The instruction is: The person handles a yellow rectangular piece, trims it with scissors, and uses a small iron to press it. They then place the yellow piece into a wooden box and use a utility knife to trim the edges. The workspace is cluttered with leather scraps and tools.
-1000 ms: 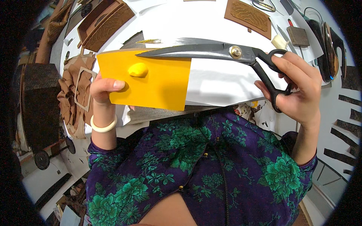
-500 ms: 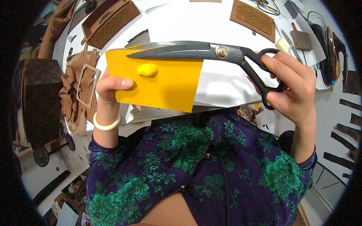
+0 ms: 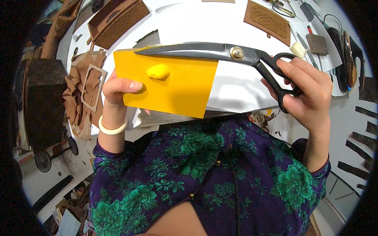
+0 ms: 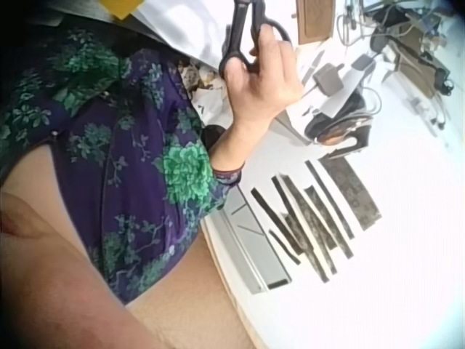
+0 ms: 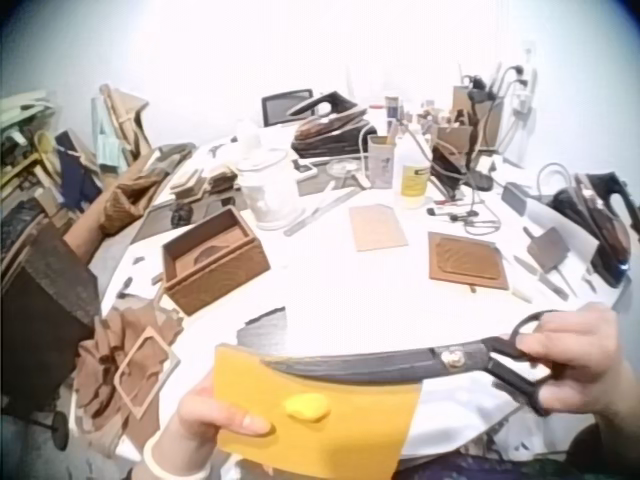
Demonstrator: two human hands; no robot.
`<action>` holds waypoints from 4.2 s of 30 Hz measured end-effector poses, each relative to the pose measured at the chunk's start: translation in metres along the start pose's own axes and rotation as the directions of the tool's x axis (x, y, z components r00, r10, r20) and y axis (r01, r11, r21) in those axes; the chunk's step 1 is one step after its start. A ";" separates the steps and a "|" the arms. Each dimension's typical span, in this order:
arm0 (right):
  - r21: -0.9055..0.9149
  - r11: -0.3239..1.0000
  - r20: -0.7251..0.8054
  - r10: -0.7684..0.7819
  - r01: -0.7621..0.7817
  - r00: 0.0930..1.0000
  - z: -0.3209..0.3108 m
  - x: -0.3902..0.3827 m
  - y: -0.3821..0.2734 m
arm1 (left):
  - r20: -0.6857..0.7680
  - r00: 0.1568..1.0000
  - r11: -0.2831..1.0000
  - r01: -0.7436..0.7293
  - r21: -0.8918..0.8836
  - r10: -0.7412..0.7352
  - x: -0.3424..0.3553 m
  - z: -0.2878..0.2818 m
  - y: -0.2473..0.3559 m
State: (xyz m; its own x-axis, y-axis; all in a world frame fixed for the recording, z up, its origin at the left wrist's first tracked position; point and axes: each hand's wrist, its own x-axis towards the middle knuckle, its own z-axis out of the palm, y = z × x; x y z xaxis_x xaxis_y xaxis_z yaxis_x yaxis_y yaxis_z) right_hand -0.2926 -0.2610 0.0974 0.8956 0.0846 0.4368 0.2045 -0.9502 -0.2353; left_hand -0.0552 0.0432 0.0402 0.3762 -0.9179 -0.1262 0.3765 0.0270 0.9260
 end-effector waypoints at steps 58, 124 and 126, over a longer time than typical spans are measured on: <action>0.074 0.995 -0.006 -0.061 0.061 0.998 0.012 0.010 0.001 | 0.120 0.992 0.998 -0.031 -0.058 0.038 0.001 -0.008 -0.008; -0.233 0.838 -0.611 0.269 -0.494 0.744 -0.032 -0.168 -0.028 | -0.083 0.804 0.290 -0.114 0.950 0.588 0.046 0.054 0.028; -0.218 0.789 -0.665 0.312 -0.575 0.679 -0.025 -0.195 -0.034 | 0.017 0.859 0.323 -0.211 0.923 0.511 0.049 0.087 0.037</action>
State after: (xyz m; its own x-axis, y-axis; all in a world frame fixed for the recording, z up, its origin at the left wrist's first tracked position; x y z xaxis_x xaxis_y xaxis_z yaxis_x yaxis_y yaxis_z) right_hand -0.4840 -0.2524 0.0421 0.4094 -0.4380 0.8004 -0.4398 -0.8633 -0.2474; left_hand -0.0960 -0.0354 0.0994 0.5010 -0.7818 0.3712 -0.7390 -0.1631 0.6537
